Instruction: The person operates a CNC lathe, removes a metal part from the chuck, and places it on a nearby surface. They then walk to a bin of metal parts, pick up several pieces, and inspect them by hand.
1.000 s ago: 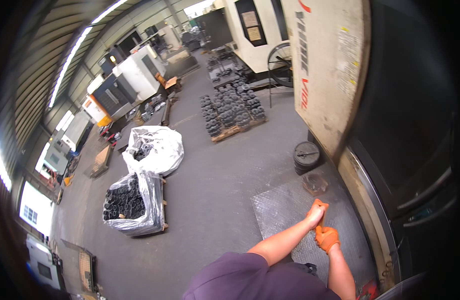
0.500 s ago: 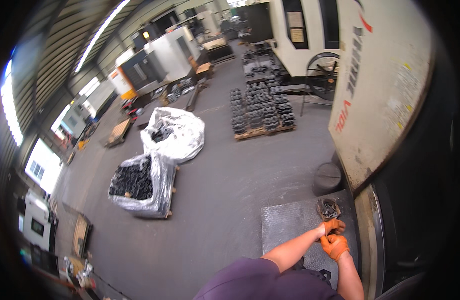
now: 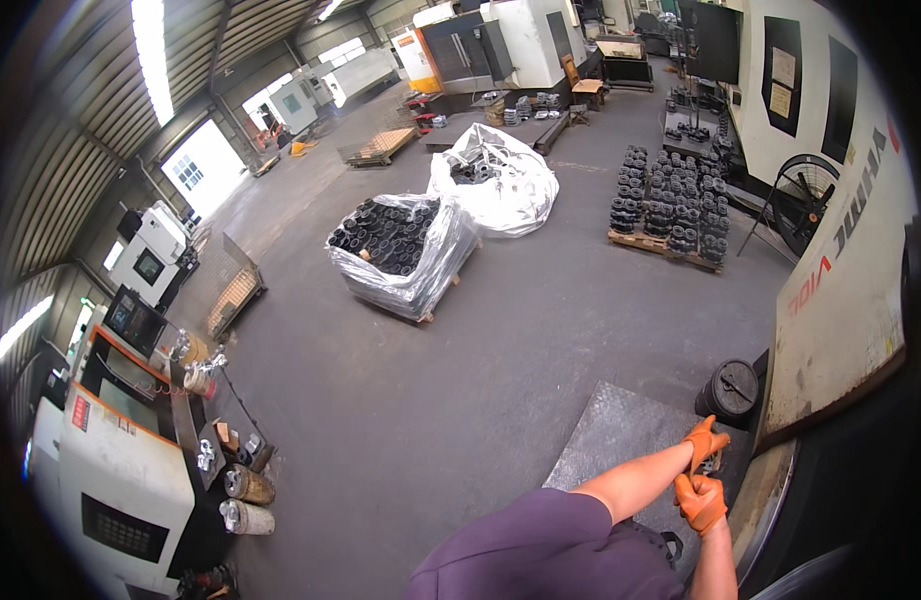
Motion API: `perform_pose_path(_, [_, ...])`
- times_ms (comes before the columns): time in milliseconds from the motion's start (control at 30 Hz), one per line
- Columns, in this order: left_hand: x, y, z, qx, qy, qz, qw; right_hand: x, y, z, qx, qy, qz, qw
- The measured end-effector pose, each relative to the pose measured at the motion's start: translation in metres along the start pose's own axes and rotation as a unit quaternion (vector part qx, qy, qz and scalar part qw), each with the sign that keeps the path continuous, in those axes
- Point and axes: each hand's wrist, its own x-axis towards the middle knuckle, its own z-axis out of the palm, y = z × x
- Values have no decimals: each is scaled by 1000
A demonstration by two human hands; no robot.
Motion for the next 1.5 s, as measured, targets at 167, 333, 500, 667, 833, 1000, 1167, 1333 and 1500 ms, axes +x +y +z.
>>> perform_pose_path(167, [-71,45,69,10,-105,127,986,-70,50,-26,65,112,-16,991])
perform_pose_path(333, [-127,35,193,72,-269,304,911,-163,129,-43,198,283,-60,936])
perform_pose_path(500, [-217,98,263,52,-380,450,807,-318,239,-123,-131,573,-69,806])
perform_pose_path(667, [-244,109,372,9,-542,322,776,-404,209,-134,149,802,-146,560])
perform_pose_path(833, [-306,142,457,-54,-567,237,787,-456,176,-171,-61,941,74,324])
perform_pose_path(1000, [-299,135,451,-17,-593,305,745,-419,163,-201,-122,899,162,388])
perform_pose_path(1167, [-297,161,445,108,-639,402,647,-410,175,-224,-82,890,254,369])
perform_pose_path(1333, [-294,173,448,117,-694,346,621,-418,166,-225,-86,866,284,402])
perform_pose_path(1500, [-278,170,452,140,-706,314,619,-429,152,-219,-90,859,314,394])
